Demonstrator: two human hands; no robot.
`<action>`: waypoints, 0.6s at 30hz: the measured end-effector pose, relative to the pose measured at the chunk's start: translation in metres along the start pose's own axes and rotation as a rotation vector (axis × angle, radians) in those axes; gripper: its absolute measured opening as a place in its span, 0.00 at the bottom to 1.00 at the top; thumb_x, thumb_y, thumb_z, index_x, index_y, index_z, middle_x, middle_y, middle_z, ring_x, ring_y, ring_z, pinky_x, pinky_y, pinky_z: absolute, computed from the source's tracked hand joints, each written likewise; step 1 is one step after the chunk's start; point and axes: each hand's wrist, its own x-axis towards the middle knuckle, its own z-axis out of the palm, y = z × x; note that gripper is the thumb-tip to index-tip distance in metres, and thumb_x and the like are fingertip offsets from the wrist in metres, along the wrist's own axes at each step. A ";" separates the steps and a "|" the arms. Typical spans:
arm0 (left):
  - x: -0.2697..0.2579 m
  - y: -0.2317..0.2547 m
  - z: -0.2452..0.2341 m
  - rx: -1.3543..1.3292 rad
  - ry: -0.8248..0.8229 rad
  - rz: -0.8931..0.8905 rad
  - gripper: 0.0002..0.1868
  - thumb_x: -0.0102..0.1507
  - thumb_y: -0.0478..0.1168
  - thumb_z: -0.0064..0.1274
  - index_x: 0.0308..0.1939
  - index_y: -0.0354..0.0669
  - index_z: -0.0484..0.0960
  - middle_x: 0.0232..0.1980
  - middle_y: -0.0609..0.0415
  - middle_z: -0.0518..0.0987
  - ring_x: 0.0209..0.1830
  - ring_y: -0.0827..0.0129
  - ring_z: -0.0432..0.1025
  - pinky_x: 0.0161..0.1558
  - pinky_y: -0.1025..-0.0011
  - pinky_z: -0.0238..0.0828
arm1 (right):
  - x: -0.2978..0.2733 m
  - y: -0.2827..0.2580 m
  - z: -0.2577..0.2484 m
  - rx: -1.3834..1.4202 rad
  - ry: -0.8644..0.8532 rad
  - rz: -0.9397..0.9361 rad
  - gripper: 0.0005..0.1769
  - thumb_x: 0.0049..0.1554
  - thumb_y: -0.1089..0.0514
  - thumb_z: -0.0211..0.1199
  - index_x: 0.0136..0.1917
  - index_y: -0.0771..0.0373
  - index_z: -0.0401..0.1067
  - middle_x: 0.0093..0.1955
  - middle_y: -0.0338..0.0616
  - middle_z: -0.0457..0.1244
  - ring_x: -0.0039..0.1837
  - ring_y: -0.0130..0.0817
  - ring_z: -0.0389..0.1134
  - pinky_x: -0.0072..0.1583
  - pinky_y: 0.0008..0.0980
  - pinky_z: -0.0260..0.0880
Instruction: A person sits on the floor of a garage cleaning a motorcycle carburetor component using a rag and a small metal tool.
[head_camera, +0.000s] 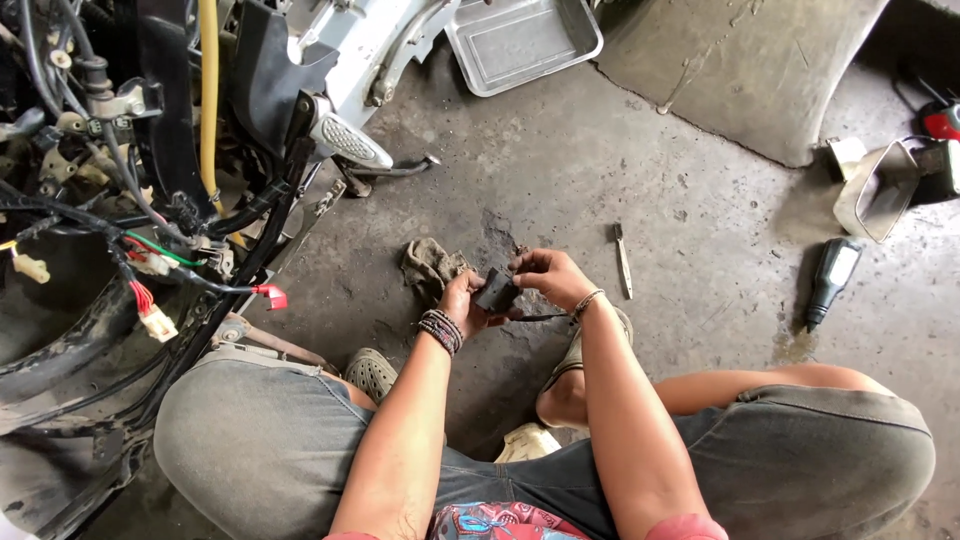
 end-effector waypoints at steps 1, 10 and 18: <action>-0.002 0.000 0.002 0.002 0.003 -0.002 0.21 0.51 0.48 0.49 0.40 0.39 0.85 0.39 0.36 0.85 0.36 0.35 0.80 0.35 0.47 0.81 | -0.002 -0.001 -0.002 0.004 0.001 0.001 0.15 0.47 0.67 0.75 0.49 0.65 0.78 0.41 0.42 0.70 0.44 0.29 0.69 0.47 0.28 0.72; -0.012 0.002 0.002 0.058 -0.012 -0.156 0.25 0.49 0.53 0.49 0.43 0.42 0.86 0.42 0.37 0.85 0.41 0.37 0.81 0.40 0.45 0.80 | -0.010 -0.009 -0.008 -0.030 -0.180 0.143 0.14 0.51 0.63 0.73 0.51 0.61 0.79 0.41 0.42 0.71 0.42 0.28 0.72 0.38 0.18 0.67; 0.050 0.003 -0.049 0.259 0.138 -0.082 0.29 0.56 0.64 0.58 0.51 0.49 0.83 0.45 0.40 0.83 0.44 0.39 0.80 0.30 0.54 0.81 | 0.038 0.099 -0.023 0.212 0.064 0.287 0.12 0.54 0.60 0.68 0.53 0.60 0.78 0.38 0.39 0.68 0.38 0.28 0.70 0.35 0.23 0.68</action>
